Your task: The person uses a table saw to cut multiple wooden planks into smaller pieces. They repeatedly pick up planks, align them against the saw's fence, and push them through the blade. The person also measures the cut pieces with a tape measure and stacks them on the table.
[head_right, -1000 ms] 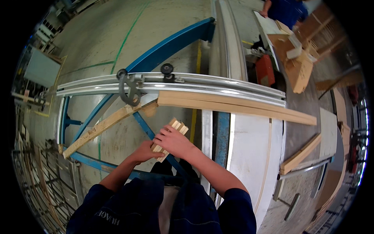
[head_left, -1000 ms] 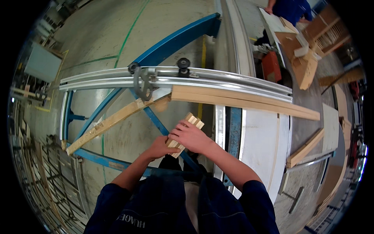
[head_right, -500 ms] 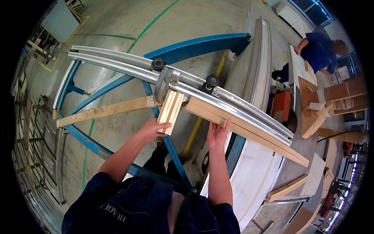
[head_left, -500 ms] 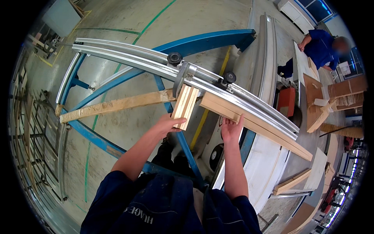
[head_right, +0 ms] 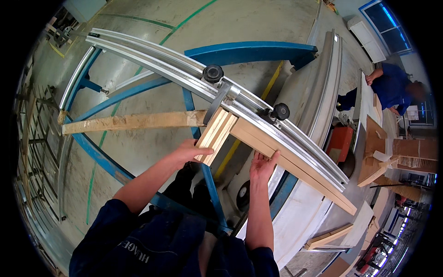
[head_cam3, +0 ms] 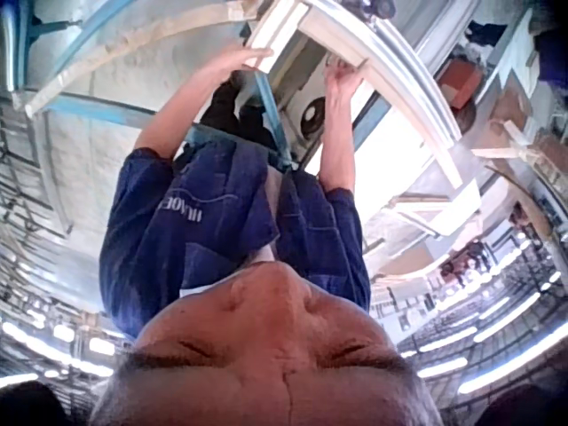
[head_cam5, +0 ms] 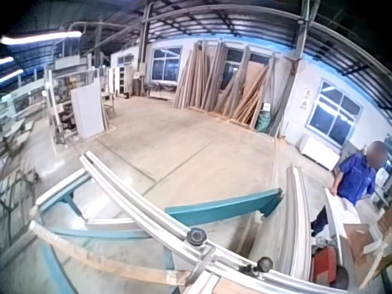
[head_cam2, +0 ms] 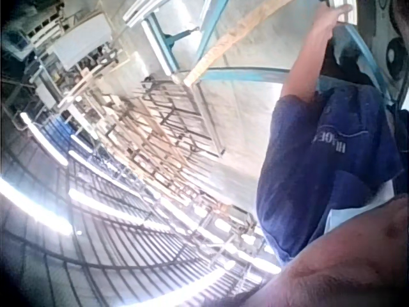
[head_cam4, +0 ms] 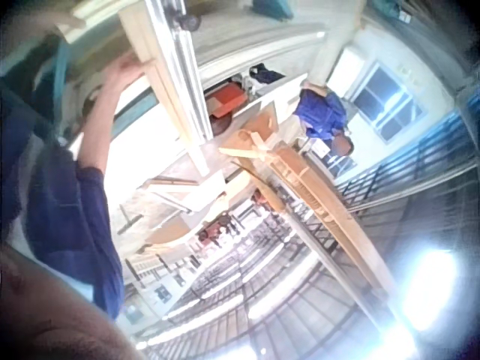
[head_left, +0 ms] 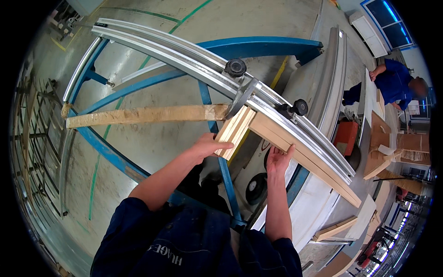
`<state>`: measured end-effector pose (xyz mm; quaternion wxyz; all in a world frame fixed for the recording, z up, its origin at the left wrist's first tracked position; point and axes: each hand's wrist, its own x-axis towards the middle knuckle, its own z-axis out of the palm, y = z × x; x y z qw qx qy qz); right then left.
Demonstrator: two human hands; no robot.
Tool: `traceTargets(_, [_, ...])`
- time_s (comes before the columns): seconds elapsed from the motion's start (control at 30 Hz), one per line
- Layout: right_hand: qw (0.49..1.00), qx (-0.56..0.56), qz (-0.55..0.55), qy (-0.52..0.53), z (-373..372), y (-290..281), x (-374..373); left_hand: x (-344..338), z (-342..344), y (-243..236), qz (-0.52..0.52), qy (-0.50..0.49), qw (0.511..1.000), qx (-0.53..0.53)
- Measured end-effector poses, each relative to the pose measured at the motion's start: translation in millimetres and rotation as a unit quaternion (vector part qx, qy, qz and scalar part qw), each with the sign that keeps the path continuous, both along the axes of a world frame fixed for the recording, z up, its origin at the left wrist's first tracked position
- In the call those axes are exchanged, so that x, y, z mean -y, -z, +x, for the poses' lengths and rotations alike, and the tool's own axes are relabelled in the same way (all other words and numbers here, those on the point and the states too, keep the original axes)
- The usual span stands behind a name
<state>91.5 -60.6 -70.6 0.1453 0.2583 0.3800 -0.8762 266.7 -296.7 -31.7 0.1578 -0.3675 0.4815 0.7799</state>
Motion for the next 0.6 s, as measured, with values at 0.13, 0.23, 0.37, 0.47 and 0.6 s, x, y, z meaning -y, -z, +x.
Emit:
traceTargets(0.13, [0.999, -0.035, 0.009, -0.028, 0.5, -2.4, -6.2, 6.0, -9.6, 3.4, -0.038, 0.019, 0.999, 0.003])
traceTargets(0.23, [0.997, -0.076, -0.023, 0.001, -5.8, 2.2, -13.8, 6.3, -16.7, 8.0, -0.066, 0.019, 0.998, -0.016])
traceTargets(0.37, [0.996, -0.084, -0.008, 0.023, -9.8, 5.3, -12.7, -4.3, -16.7, 27.1, -0.064, -0.029, 0.997, -0.015])
traceTargets(0.47, [0.995, -0.089, 0.043, 0.010, -7.0, 3.4, -9.0, -11.2, -14.3, 31.3, -0.051, -0.060, 0.997, -0.024])
traceTargets(0.6, [0.995, -0.088, 0.038, -0.002, -4.4, 1.2, -7.7, -9.5, -13.0, 25.1, -0.057, -0.065, 0.996, -0.028])
